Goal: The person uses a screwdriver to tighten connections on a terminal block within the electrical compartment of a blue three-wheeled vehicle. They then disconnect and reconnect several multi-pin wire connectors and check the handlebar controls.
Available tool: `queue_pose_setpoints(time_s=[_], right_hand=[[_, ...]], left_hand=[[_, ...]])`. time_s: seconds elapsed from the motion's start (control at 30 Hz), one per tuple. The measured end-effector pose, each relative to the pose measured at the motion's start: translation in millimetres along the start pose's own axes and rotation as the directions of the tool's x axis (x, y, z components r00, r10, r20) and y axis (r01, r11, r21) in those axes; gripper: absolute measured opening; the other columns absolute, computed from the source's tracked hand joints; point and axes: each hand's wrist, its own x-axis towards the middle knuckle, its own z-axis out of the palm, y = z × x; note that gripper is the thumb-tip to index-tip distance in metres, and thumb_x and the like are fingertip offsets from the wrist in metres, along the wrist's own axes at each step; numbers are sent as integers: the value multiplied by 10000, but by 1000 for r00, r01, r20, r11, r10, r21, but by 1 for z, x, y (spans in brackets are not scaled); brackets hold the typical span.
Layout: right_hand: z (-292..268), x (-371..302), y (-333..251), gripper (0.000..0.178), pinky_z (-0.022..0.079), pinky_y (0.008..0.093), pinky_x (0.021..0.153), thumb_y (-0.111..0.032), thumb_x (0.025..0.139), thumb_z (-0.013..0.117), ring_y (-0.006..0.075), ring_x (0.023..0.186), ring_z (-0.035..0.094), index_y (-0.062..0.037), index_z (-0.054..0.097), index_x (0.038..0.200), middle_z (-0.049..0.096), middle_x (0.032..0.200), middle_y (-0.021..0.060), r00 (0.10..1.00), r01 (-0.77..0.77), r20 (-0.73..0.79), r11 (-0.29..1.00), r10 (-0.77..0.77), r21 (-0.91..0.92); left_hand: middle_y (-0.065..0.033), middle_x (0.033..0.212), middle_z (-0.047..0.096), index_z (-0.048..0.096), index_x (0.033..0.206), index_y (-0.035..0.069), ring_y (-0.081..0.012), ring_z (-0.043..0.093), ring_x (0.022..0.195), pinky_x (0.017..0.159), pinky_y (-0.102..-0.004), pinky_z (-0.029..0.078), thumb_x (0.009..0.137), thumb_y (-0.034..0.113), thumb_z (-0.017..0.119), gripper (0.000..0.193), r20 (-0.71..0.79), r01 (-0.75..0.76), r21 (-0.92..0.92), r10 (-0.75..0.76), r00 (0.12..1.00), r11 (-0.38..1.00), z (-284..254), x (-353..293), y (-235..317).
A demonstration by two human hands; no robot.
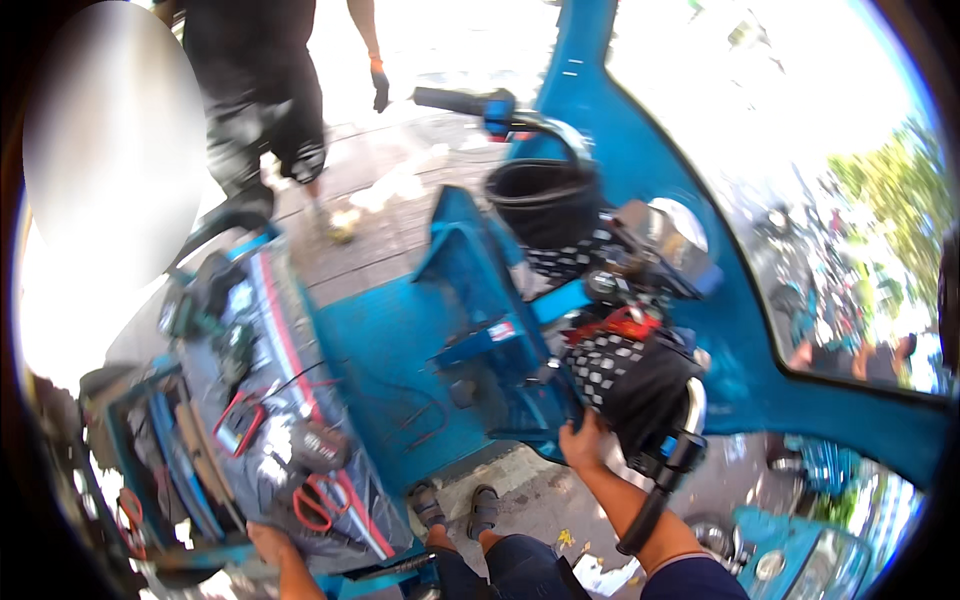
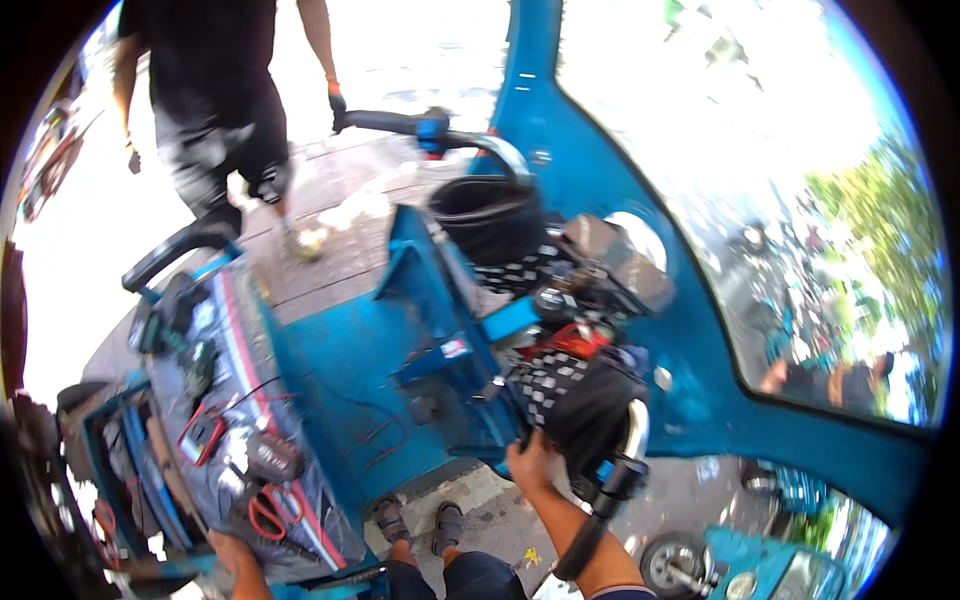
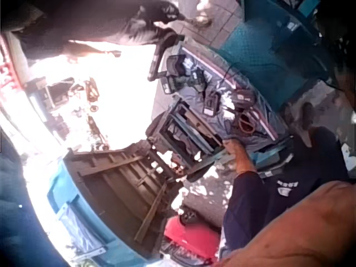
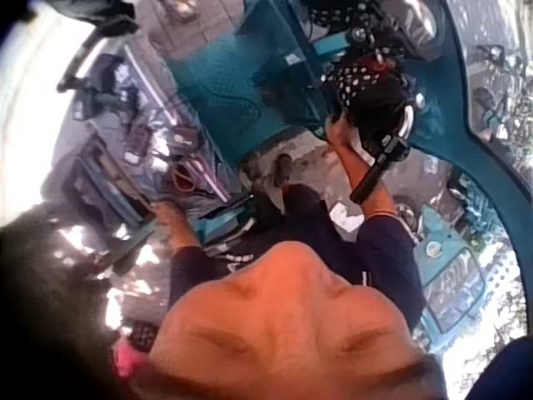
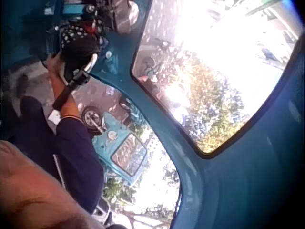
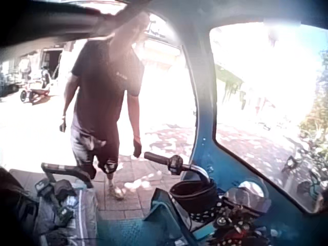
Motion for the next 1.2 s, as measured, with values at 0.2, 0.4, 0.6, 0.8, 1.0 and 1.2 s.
queue_pose_setpoints(time_s=[0.2,0.4,0.6,0.8,1.0,1.2], right_hand=[[17,-11,-1,580,477,492,1046,-175,828,693,456,1183,616,72,591,1342,640,1275,309,998,12,-63,1000,-12,-2],[3,-13,-13,585,547,492,944,-410,811,780,432,1045,708,0,709,1222,733,1148,255,977,166,-148,985,-156,55],[-13,-1,-12,650,529,492,986,-435,828,795,434,1087,691,13,671,1282,712,1216,256,982,178,-57,984,-178,6],[-87,-27,-12,627,569,450,876,-427,885,784,377,1029,691,-8,637,1327,715,1156,223,961,-48,276,961,-31,273],[-166,-82,-6,446,546,413,717,-311,948,724,298,832,645,-16,621,1266,665,981,149,935,-155,347,800,-70,579],[-231,-114,24,265,523,377,557,-195,1011,665,219,636,600,-25,604,1205,615,806,75,910,266,93,740,-404,618]], left_hand=[[-236,1088,719,695,1050,30,-457,676,1033,898,-550,524,1075,441,385,516,-267,28,-80,-49,963,996,-69,3,46],[-192,1057,726,693,990,59,-426,677,989,887,-540,517,1083,416,362,496,-238,45,-63,-59,970,997,-65,-12,21],[-165,1113,722,699,1019,58,-388,662,1082,973,-546,484,1087,427,361,505,-197,32,-103,-52,979,994,-66,-20,38],[-165,1154,717,698,1098,57,-372,645,1143,992,-535,474,1094,429,355,507,-147,57,-118,-74,986,991,-71,-22,35],[-167,1172,712,694,1111,46,-373,647,1143,1001,-539,471,1094,429,354,513,-167,37,-141,-60,984,989,-77,-15,26],[-183,1104,721,704,1050,51,-384,675,1072,952,-540,496,1083,419,376,494,-170,9,-99,-26,985,995,-83,-17,45]])
